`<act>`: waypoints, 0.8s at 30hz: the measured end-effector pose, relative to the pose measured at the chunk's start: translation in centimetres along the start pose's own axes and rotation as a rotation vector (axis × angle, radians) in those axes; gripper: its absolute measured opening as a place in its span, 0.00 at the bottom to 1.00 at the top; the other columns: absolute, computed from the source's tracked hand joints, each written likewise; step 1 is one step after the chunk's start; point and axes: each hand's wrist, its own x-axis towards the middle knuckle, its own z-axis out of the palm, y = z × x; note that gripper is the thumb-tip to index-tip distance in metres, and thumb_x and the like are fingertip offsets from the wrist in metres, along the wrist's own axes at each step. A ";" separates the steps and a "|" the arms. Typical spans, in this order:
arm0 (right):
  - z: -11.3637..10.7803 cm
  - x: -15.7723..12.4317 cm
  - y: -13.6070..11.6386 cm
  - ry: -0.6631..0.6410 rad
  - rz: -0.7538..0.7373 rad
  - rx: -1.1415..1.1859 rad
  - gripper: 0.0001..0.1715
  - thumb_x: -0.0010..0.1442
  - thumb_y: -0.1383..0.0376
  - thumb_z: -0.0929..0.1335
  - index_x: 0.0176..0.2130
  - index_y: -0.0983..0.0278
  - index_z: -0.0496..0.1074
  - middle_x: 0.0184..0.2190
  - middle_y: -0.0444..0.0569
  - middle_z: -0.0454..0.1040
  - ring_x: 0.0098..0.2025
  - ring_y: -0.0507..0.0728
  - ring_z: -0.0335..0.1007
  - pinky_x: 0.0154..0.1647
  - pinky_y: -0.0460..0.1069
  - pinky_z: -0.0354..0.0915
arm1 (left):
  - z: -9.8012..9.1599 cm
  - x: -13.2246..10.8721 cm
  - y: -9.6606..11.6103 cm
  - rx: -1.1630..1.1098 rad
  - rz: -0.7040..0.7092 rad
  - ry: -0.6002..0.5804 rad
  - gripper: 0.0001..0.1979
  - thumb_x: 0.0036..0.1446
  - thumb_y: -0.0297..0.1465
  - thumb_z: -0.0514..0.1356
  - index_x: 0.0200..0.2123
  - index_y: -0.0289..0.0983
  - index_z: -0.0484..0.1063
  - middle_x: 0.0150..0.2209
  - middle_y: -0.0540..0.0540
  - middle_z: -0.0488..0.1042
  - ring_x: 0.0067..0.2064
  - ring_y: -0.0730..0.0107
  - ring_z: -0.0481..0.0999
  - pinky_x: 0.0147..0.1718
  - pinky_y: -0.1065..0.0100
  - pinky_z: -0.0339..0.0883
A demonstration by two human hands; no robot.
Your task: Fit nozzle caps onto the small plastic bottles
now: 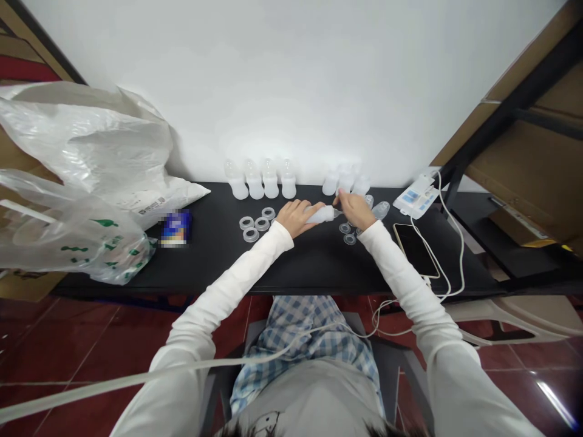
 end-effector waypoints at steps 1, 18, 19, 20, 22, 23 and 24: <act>-0.5 -0.1 1.0 0.022 0.046 -0.042 0.30 0.72 0.56 0.53 0.42 0.68 0.76 0.37 0.59 0.76 0.40 0.61 0.68 0.44 0.57 0.58 | -0.1 -0.3 -0.5 -0.004 -0.019 0.013 0.27 0.64 0.47 0.55 0.62 0.43 0.68 0.46 0.39 0.78 0.46 0.56 0.77 0.44 0.61 0.67; -3.7 -1.1 -0.6 0.224 -0.131 0.280 0.15 0.62 0.56 0.62 0.46 0.61 0.63 0.40 0.52 0.72 0.39 0.59 0.68 0.44 0.55 0.66 | -2.3 -2.4 -3.3 -0.321 -0.194 0.057 0.30 0.55 0.45 0.66 0.60 0.46 0.69 0.46 0.45 0.77 0.47 0.59 0.77 0.48 0.63 0.69; -3.1 -1.0 -1.3 0.230 -0.179 0.292 0.14 0.61 0.56 0.62 0.45 0.61 0.64 0.39 0.52 0.72 0.39 0.59 0.68 0.44 0.55 0.67 | -2.6 -2.3 -3.1 -0.372 -0.190 0.051 0.30 0.55 0.45 0.66 0.60 0.47 0.69 0.48 0.45 0.77 0.48 0.59 0.77 0.49 0.63 0.69; -2.4 -0.9 -1.9 0.238 -0.223 0.291 0.14 0.61 0.56 0.63 0.44 0.61 0.64 0.38 0.51 0.72 0.39 0.59 0.68 0.43 0.56 0.67 | -2.9 -2.2 -2.8 -0.427 -0.184 0.039 0.31 0.54 0.44 0.67 0.61 0.47 0.69 0.49 0.46 0.77 0.48 0.60 0.77 0.50 0.62 0.69; -0.7 -0.6 -2.6 0.264 -0.314 0.287 0.15 0.60 0.55 0.62 0.42 0.61 0.65 0.36 0.51 0.71 0.37 0.59 0.68 0.41 0.56 0.67 | -3.4 -2.0 -2.4 -0.556 -0.166 0.001 0.32 0.53 0.45 0.67 0.61 0.47 0.69 0.51 0.46 0.77 0.50 0.60 0.76 0.53 0.61 0.68; 0.1 -0.5 -2.8 0.284 -0.359 0.286 0.15 0.61 0.54 0.62 0.42 0.61 0.65 0.34 0.51 0.71 0.36 0.59 0.68 0.39 0.56 0.67 | -3.6 -1.8 -2.2 -0.633 -0.162 -0.019 0.33 0.51 0.46 0.68 0.60 0.46 0.70 0.52 0.46 0.76 0.52 0.59 0.76 0.55 0.61 0.68; 0.8 -0.4 -2.9 0.304 -0.395 0.282 0.16 0.61 0.53 0.61 0.41 0.61 0.66 0.33 0.51 0.70 0.35 0.59 0.67 0.38 0.56 0.67 | -3.8 -1.7 -2.1 -0.721 -0.167 -0.045 0.34 0.50 0.46 0.69 0.59 0.45 0.71 0.53 0.46 0.76 0.53 0.58 0.76 0.56 0.60 0.67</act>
